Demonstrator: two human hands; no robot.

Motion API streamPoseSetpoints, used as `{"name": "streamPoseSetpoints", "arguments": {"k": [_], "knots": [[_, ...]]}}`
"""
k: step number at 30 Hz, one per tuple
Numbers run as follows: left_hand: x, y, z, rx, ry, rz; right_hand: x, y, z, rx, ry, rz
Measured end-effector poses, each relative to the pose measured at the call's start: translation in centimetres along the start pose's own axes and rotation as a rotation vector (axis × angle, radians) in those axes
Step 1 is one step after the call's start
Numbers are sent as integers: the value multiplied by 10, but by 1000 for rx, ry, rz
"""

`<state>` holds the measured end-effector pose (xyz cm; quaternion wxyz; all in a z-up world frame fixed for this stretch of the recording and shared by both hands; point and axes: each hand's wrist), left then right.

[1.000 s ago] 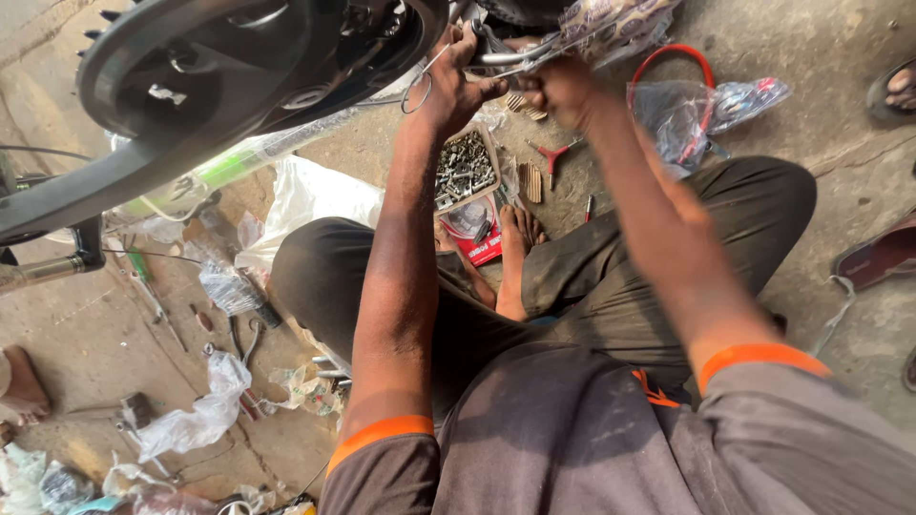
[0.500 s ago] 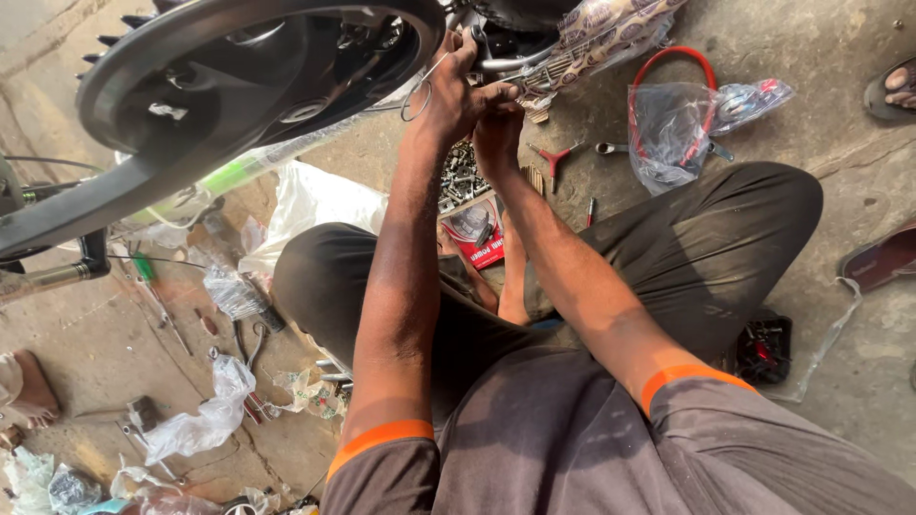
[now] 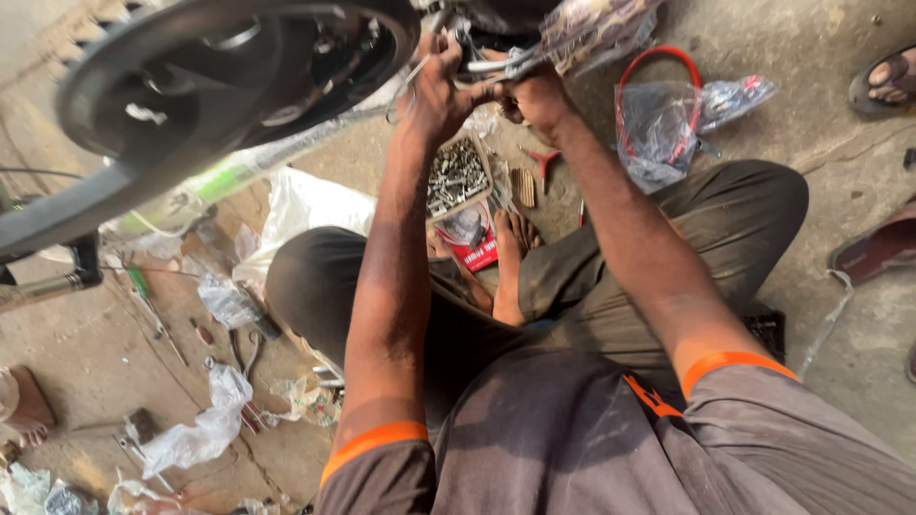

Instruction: The person sits on the floor and uses a wrench to tighten bolts on the bicycle's crankset and chainring area. They manipulate the chain and pedals to align the components and then inspect a black plastic part.

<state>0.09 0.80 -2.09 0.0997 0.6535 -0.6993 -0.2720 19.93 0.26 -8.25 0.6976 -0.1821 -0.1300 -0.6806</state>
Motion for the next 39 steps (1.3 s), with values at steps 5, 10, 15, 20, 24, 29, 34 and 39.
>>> {"name": "streamPoseSetpoints", "arguments": {"k": [5,10,15,20,24,29,34,39], "knots": [[3,1,-2,52,40,23,-12,30,23,310,-21,227],[8,8,-16,-114,94,25,-40,47,11,-39,-327,220],[2,10,-19,-77,47,-18,0,-13,-17,20,-179,-294],[2,14,-22,-109,190,90,22,-85,-65,-551,164,-293],[5,20,-27,-50,18,-19,6,-108,-78,-779,208,-441],[2,23,-35,-40,-15,9,12,-103,-84,-645,157,-387],[6,22,-39,-148,159,40,12,-115,-106,-572,249,-357],[1,12,-16,-153,127,5,16,-75,-83,-269,168,-178]]}}
Point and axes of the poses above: each hand's wrist, its own x-axis away from the middle knuckle, its own y-axis out of the back of the hand, z = x × y, and after that the axes turned 9 degrees about -z, right-handed
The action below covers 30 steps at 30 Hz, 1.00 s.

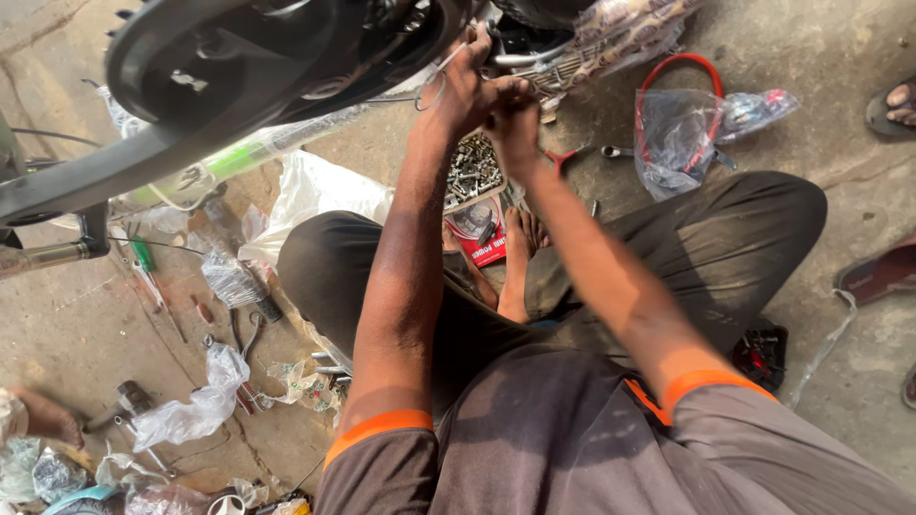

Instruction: The person sits on the floor and uses a wrench to tighten bolts on the bicycle's crankset and chainring area. They manipulate the chain and pedals to align the components and then inspect a black plastic part.

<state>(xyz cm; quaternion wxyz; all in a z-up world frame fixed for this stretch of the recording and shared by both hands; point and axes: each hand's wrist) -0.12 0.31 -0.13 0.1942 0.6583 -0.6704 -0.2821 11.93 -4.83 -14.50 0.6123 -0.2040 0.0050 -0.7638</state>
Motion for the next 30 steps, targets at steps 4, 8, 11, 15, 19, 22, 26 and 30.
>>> {"name": "streamPoseSetpoints", "arguments": {"k": [4,8,11,15,19,22,26,30], "knots": [[8,-19,22,-24,20,39,-75,72,100,-8,-599,644],[4,-24,24,-196,-105,-32,-70,68,132,33,-510,490],[2,-10,14,-49,182,183,-34,47,82,90,-281,-23],[4,-6,8,31,-129,-42,-21,28,16,-145,83,72],[-3,-9,8,321,-159,-16,3,-10,-31,372,442,-105],[2,-6,11,168,-60,27,1,-24,-44,-151,119,-126],[0,-5,6,-19,-150,-75,-29,18,39,128,-334,106],[10,-1,8,38,61,55,-57,52,136,224,-373,533]]}}
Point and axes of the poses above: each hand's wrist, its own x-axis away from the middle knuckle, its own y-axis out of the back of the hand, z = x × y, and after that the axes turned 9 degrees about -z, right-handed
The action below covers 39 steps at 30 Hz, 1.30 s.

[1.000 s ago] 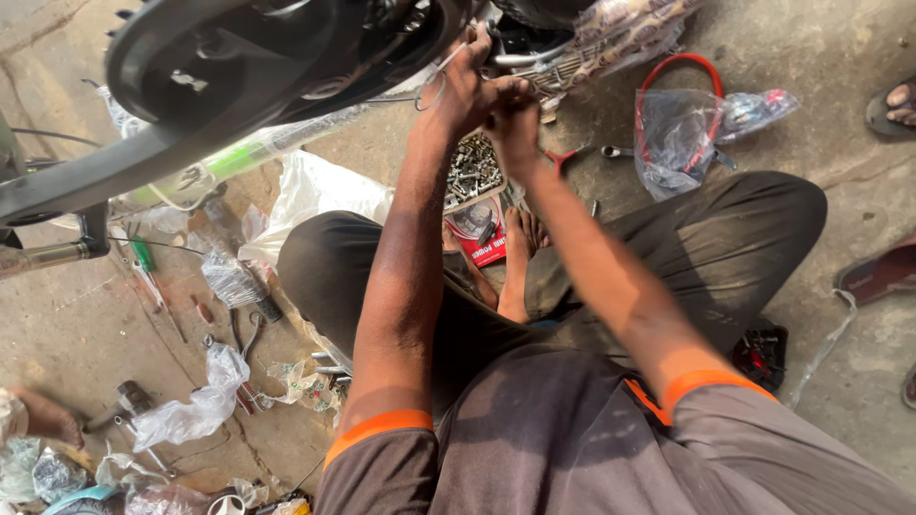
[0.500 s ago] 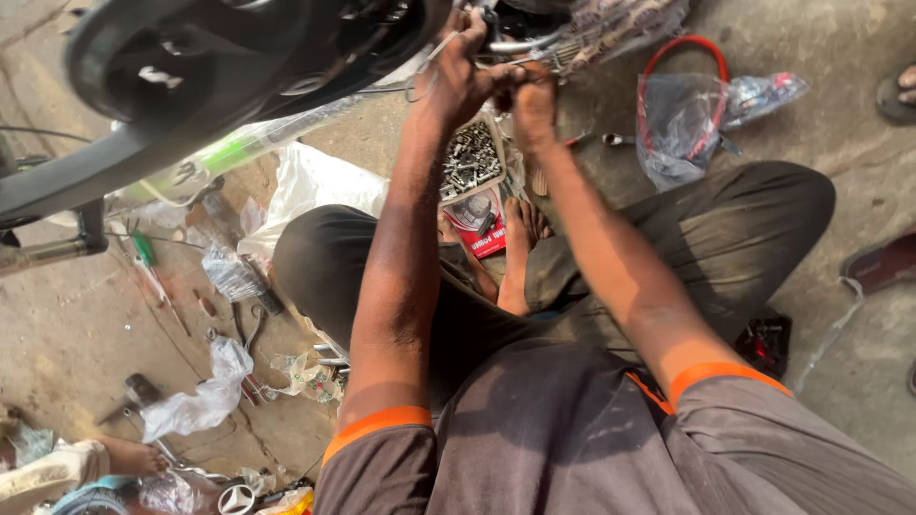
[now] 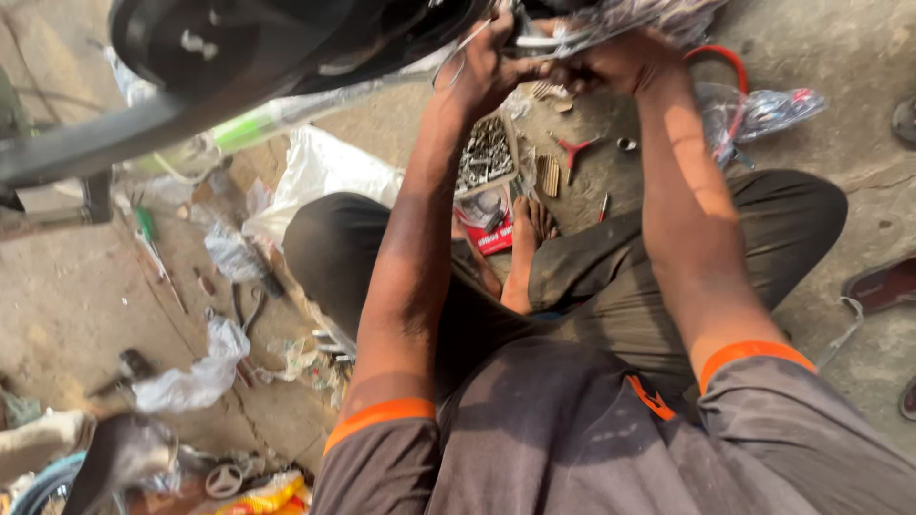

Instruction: The person sits on the floor and uses a wrench to tighten bolts on the bicycle's crankset and chainring area. They manipulate the chain and pedals to align the components and then inspect a black plastic part.

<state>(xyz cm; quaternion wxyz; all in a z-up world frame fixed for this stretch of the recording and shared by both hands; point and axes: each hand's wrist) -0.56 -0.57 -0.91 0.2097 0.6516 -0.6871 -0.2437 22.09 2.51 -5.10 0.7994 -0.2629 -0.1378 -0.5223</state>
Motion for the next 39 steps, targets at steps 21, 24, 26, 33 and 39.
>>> {"name": "streamPoseSetpoints", "arguments": {"k": [21,24,26,33,39], "knots": [[0,2,-4,67,22,28,-58,-97,-130,-644,484,-618],[1,1,-8,115,-7,6,-53,-92,-133,-464,491,-568],[3,3,-8,150,24,29,-57,-90,-141,-358,478,-595],[-1,-9,6,52,-83,-47,-68,-97,-162,-523,516,-637],[-2,-14,16,88,-136,-31,-39,-62,-125,-166,363,-674]]}}
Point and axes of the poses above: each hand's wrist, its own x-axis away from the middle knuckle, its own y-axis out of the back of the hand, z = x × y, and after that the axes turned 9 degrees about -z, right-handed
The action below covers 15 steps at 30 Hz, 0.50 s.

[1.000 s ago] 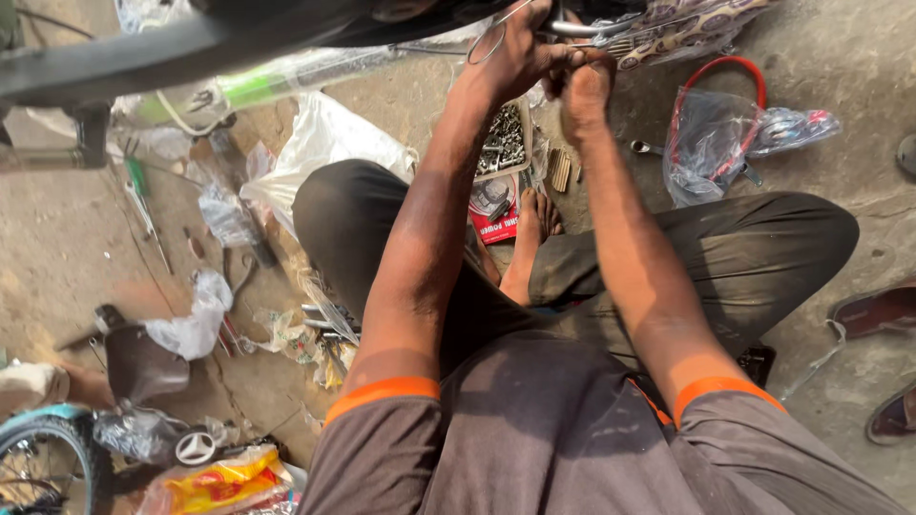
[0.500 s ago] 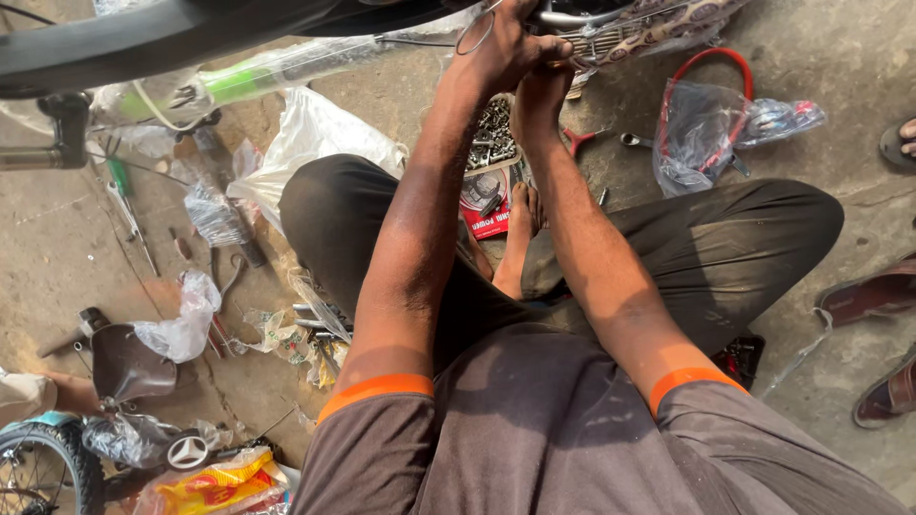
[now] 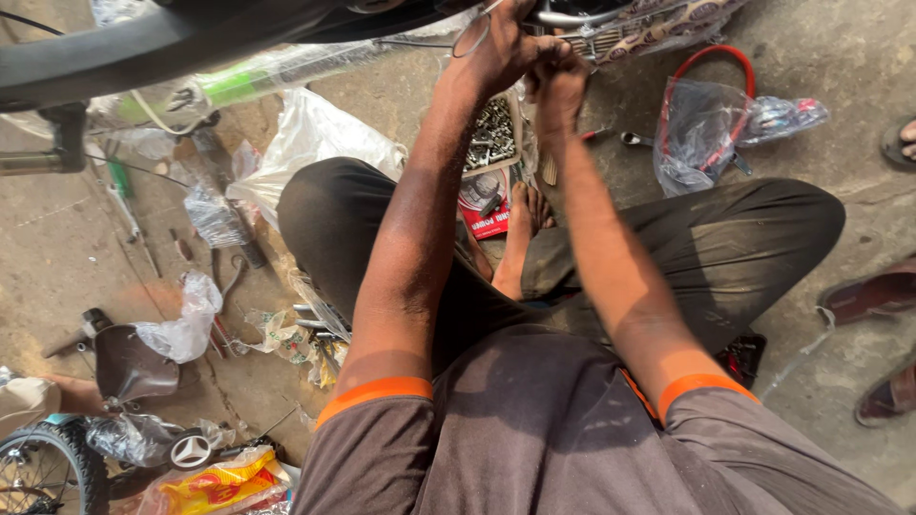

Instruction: The person sits on the floor and uses a wrench to tighten bolts on the bicycle's crankset and chainring area. They manipulate the chain and pedals to align the components and then inspect a black plastic part.

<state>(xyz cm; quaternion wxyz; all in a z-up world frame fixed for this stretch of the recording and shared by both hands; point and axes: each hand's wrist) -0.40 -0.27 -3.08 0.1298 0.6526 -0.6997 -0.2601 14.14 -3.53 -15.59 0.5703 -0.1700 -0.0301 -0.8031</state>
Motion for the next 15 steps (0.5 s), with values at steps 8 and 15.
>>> {"name": "streamPoseSetpoints", "arguments": {"k": [8,15], "knots": [[-1,-1,-10,-78,92,20,-3,14,103,218,-191,148],[-5,8,-14,189,-20,3,12,3,83,-140,108,197]]}}
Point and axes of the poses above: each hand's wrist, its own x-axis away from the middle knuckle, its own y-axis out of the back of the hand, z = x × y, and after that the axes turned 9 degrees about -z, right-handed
